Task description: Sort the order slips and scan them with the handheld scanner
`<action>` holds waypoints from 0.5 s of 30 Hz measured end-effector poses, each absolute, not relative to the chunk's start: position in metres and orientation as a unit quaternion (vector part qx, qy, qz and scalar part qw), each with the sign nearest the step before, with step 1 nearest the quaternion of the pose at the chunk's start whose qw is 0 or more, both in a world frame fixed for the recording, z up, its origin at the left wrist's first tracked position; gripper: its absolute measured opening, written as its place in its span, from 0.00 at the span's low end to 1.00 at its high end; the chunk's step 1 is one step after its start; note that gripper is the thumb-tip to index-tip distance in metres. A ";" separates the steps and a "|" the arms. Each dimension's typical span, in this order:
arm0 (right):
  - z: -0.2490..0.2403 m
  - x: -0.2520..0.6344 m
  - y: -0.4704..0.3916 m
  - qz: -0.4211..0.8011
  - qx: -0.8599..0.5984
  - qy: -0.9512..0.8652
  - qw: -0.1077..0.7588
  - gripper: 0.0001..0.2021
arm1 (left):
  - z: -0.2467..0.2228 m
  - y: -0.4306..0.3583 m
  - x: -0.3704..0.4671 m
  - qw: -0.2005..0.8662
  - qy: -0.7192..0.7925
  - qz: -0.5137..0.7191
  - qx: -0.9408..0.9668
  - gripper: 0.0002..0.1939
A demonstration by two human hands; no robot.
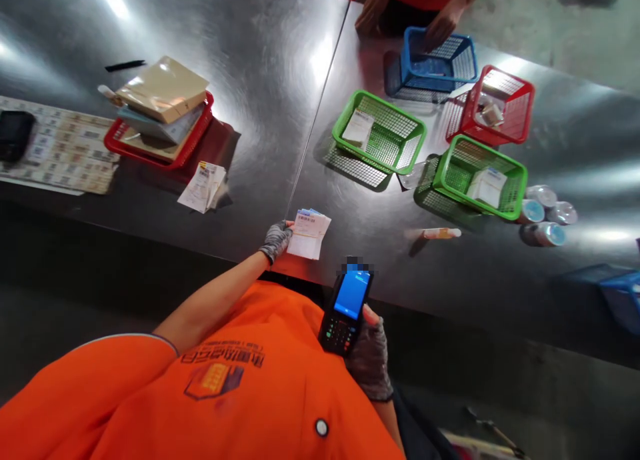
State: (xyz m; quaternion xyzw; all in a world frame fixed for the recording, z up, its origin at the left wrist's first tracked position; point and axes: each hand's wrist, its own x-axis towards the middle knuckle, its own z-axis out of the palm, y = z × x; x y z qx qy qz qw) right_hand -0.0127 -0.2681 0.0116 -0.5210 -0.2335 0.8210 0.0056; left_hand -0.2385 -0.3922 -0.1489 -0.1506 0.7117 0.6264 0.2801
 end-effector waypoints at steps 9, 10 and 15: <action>0.005 -0.021 -0.271 0.809 -0.534 -0.246 0.009 0.18 | -0.131 -0.428 -0.247 0.299 0.721 0.596 -0.190 0.08; 0.005 -0.022 -0.272 0.810 -0.528 -0.253 0.011 0.18 | -0.134 -0.424 -0.246 0.304 0.735 0.581 -0.172 0.11; 0.009 -0.027 -0.276 0.822 -0.514 -0.244 0.005 0.20 | -0.146 -0.405 -0.238 0.335 0.767 0.540 -0.091 0.14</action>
